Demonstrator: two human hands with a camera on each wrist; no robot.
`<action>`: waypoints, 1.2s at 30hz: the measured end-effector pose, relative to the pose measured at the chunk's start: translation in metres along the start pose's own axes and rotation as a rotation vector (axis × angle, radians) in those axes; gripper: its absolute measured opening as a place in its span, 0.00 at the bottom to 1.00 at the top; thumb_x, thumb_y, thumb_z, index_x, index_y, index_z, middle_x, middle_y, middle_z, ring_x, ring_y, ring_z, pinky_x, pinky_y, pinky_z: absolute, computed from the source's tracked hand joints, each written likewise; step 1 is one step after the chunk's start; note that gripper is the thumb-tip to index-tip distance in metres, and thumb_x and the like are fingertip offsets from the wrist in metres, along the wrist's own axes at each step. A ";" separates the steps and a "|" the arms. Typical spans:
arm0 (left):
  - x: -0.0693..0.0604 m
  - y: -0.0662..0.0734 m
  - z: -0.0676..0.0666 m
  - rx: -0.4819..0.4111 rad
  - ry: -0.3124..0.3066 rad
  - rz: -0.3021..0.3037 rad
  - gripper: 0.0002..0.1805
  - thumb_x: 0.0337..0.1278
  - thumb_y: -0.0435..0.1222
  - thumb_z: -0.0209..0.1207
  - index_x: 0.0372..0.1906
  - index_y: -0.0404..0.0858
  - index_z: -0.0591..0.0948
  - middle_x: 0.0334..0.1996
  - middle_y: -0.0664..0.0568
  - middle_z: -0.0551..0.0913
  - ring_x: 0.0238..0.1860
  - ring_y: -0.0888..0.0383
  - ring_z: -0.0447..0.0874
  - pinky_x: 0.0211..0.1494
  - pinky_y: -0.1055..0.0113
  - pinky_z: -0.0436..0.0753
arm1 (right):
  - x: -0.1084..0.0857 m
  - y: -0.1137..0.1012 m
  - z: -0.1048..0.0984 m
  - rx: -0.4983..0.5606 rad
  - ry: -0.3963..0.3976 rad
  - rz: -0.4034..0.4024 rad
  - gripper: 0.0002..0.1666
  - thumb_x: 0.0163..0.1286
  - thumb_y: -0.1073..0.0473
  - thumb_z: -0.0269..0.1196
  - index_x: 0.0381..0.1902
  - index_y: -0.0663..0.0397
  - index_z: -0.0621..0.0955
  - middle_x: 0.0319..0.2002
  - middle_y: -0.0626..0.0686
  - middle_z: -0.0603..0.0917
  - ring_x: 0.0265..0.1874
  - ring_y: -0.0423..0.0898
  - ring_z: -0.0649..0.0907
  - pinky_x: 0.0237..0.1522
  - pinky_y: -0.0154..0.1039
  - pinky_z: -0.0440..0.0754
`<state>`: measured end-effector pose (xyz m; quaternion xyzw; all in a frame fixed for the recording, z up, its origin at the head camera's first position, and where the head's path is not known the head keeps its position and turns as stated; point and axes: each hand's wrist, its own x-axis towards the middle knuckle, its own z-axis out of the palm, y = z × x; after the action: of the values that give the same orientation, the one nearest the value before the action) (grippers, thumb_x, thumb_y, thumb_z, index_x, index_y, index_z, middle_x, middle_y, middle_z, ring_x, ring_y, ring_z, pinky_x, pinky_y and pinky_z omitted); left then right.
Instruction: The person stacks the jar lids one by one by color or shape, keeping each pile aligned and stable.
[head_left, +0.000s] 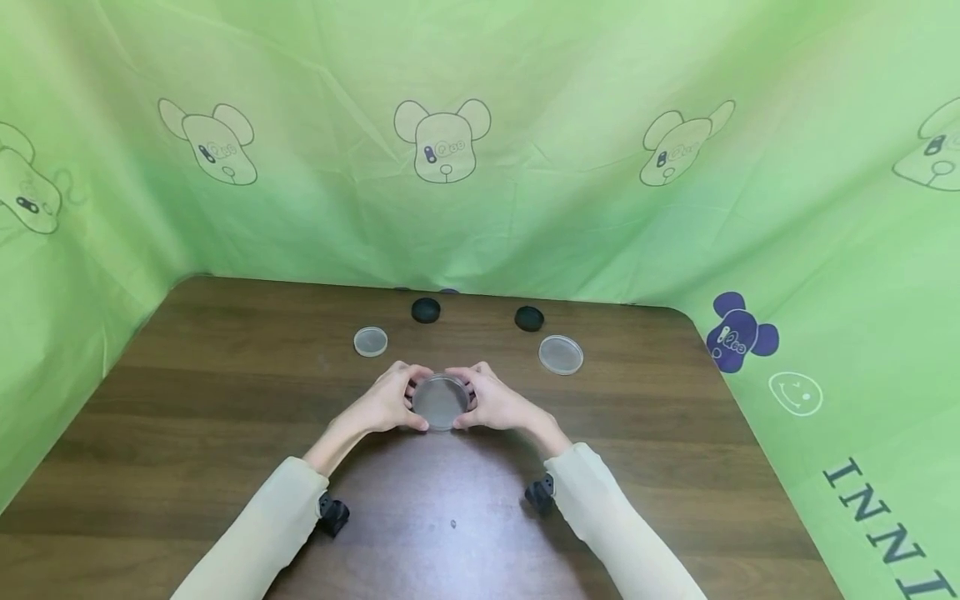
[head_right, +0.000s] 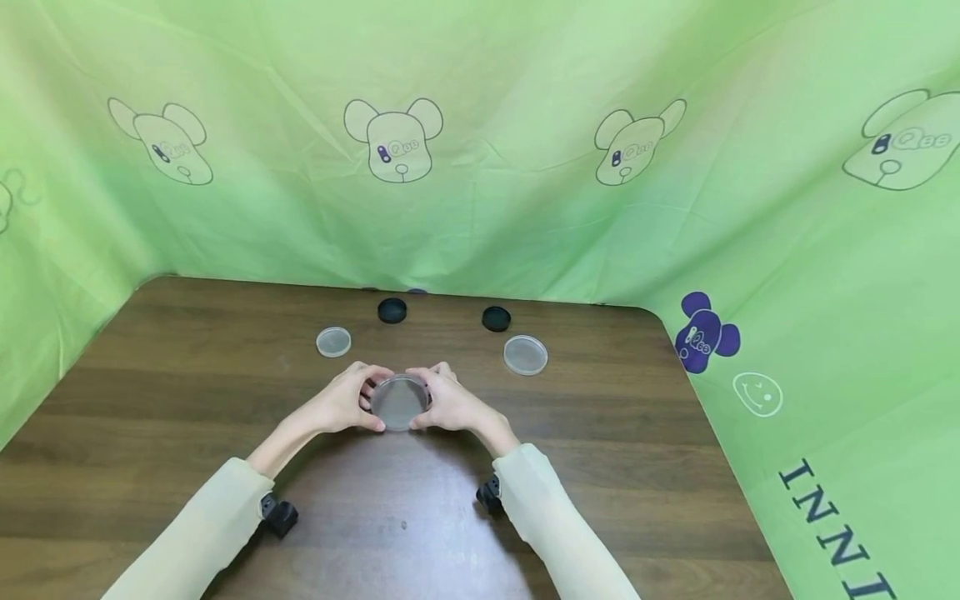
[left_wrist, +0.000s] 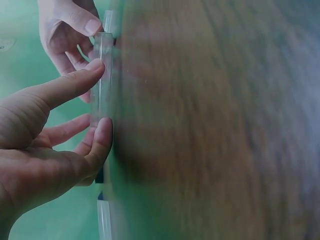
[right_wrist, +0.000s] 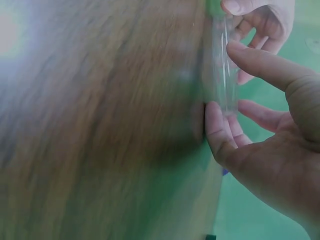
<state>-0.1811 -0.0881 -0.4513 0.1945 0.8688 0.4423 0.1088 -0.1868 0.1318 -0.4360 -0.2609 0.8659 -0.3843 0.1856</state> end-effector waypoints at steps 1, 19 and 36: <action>-0.001 -0.001 -0.001 0.000 0.000 0.004 0.40 0.29 0.26 0.78 0.58 0.30 0.74 0.47 0.39 0.70 0.41 0.51 0.77 0.40 0.70 0.81 | 0.001 -0.001 0.001 -0.002 0.003 0.002 0.47 0.53 0.67 0.73 0.69 0.64 0.64 0.48 0.62 0.63 0.39 0.49 0.80 0.42 0.33 0.79; -0.019 -0.023 -0.028 0.015 -0.030 0.067 0.39 0.33 0.25 0.76 0.58 0.27 0.72 0.44 0.38 0.70 0.39 0.52 0.77 0.39 0.70 0.82 | 0.022 -0.025 0.022 -0.146 0.032 0.000 0.46 0.50 0.63 0.76 0.66 0.63 0.69 0.46 0.60 0.69 0.45 0.51 0.70 0.44 0.40 0.74; -0.029 -0.042 -0.045 -0.014 -0.027 0.104 0.39 0.36 0.23 0.74 0.61 0.26 0.70 0.48 0.36 0.69 0.44 0.47 0.76 0.43 0.65 0.82 | 0.038 -0.040 0.037 -0.180 0.064 0.066 0.46 0.50 0.61 0.76 0.66 0.59 0.69 0.46 0.58 0.67 0.47 0.53 0.68 0.50 0.47 0.72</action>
<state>-0.1812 -0.1560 -0.4587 0.2449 0.8528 0.4505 0.0987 -0.1848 0.0651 -0.4336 -0.2355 0.9105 -0.3067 0.1464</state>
